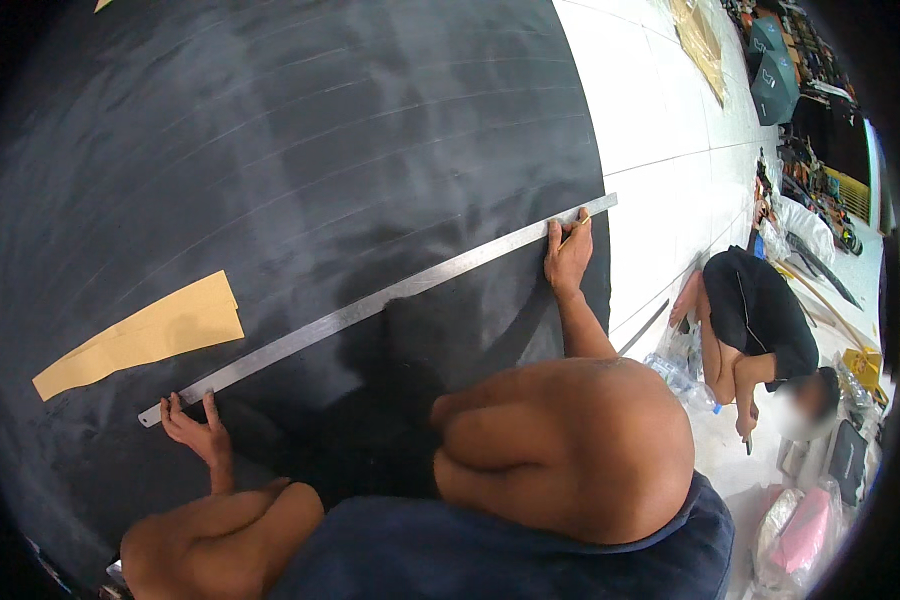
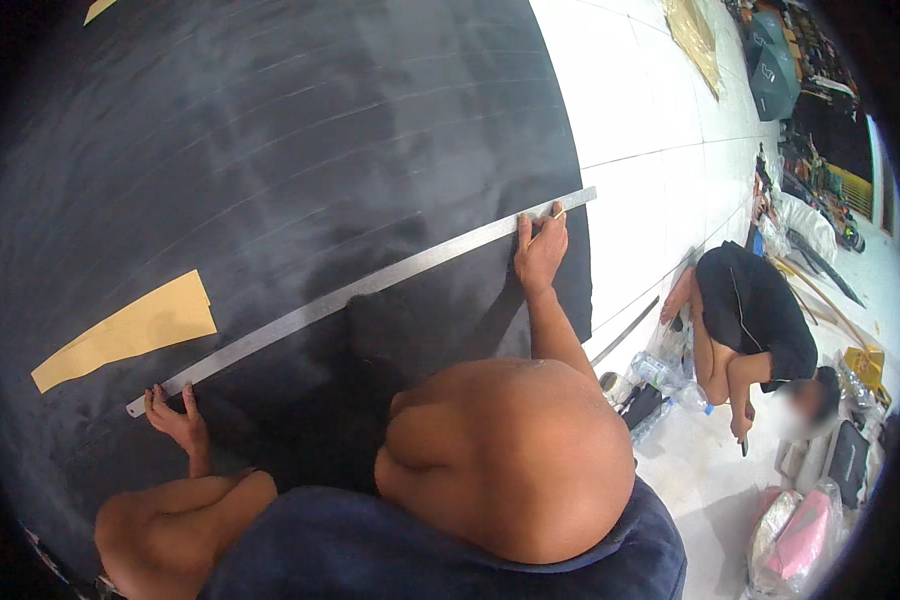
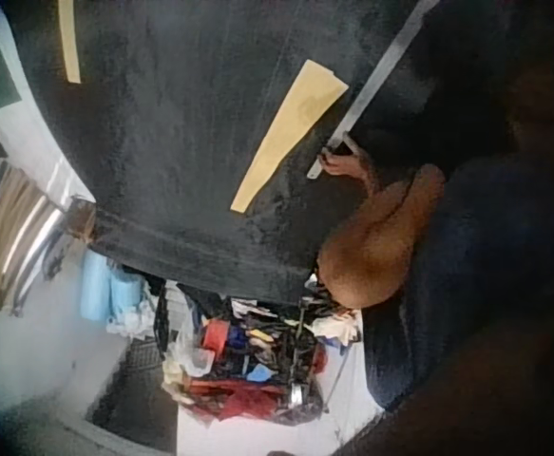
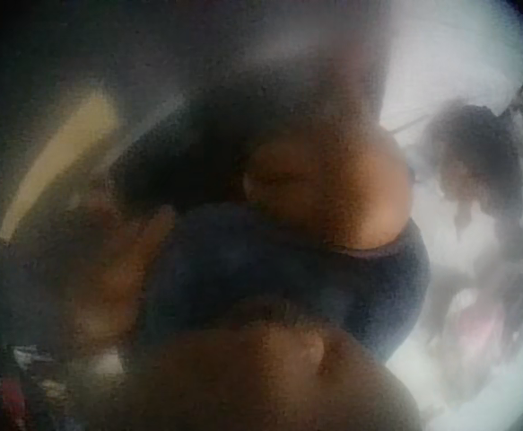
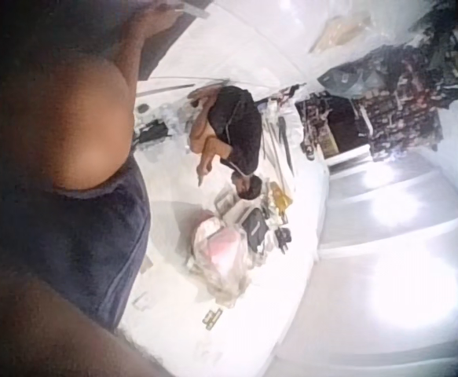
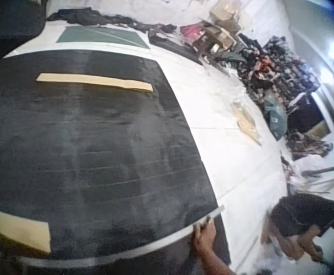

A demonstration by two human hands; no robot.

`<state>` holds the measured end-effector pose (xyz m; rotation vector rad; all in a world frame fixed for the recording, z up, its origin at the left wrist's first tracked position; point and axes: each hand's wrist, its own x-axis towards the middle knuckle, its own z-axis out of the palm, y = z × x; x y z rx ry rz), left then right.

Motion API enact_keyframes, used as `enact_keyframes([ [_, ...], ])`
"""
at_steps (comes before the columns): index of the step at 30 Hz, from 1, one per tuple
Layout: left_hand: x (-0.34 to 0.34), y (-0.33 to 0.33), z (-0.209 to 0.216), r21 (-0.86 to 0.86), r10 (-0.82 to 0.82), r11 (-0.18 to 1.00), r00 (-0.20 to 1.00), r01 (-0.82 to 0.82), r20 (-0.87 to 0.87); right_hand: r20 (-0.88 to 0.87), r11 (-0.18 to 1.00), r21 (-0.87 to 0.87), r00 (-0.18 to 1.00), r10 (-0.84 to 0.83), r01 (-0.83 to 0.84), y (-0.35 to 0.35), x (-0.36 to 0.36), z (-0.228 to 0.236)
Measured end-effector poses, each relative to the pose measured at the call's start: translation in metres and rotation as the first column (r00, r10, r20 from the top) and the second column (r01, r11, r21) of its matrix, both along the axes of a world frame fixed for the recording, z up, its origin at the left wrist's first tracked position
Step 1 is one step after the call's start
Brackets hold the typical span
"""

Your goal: The person uses a metal ruler and a pencil to draw straight lines on a large black fabric laid on the floor. They repeatedly reposition the ruler and mark the fabric with a pencil.

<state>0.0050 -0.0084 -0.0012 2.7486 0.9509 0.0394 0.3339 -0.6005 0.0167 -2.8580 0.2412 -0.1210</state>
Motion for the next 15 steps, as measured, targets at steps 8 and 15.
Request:
enact_keyframes([
  [8, -0.004, 0.004, -0.002, 0.044, -0.042, 0.998, 0.993, 0.037, 0.111, 0.141, 0.995, -0.079, 0.987, 0.07, -0.06, 0.005, 0.004, 0.001],
  [15, 0.011, -0.005, 0.007, -0.099, 0.059, 0.994, 0.995, -0.052, 0.079, -0.261, 0.971, 0.233, 0.958, 0.116, -0.055, 0.069, -0.08, 0.115],
])
